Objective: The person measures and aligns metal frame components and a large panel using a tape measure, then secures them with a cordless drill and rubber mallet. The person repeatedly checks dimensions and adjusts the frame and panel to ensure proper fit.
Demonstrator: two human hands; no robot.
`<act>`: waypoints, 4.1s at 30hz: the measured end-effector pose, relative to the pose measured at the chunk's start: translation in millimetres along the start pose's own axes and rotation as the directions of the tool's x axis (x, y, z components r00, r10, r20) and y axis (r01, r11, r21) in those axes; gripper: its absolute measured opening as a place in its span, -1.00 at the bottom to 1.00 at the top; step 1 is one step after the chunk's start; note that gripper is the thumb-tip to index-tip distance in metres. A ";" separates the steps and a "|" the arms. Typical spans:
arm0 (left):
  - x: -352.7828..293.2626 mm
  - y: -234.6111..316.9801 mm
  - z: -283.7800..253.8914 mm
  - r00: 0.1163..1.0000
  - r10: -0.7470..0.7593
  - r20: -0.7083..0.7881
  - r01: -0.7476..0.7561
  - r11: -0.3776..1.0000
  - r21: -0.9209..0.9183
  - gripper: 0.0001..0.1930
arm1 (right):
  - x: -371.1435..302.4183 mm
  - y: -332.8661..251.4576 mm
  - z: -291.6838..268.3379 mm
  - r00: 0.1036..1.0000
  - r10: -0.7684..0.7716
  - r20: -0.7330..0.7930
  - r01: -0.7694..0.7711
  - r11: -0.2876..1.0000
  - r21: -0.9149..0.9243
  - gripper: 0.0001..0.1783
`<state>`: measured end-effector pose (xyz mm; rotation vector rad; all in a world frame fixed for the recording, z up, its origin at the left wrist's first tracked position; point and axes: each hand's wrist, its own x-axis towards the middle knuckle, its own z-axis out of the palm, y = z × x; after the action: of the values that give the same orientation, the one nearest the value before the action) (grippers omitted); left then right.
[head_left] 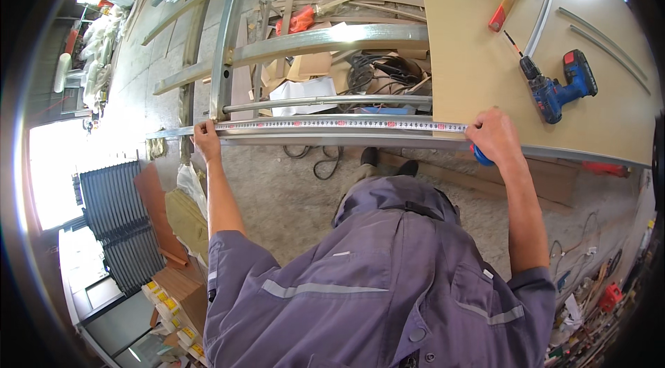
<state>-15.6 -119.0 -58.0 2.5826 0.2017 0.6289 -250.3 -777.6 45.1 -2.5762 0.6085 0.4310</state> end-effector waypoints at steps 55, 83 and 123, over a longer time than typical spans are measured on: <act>6.8 -23.8 7.8 0.999 0.041 -0.009 -0.040 0.993 0.107 -0.75 | -8.1 3.1 6.5 0.991 -0.067 -0.116 0.066 0.998 -0.013 -0.76; 2.1 -6.7 7.7 0.997 0.061 -0.052 -0.054 0.990 0.129 -0.80 | -4.5 14.2 11.9 0.984 -0.099 -0.149 0.113 0.990 0.089 -0.77; -3.1 -1.3 5.5 0.999 -0.001 -0.047 0.005 0.995 0.097 -0.76 | -7.4 7.7 5.2 0.994 -0.041 -0.105 0.054 0.991 0.124 -0.78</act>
<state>-15.8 -120.9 -64.2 2.6615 0.2578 0.6957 -261.4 -778.7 40.9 -2.4973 0.5882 0.2381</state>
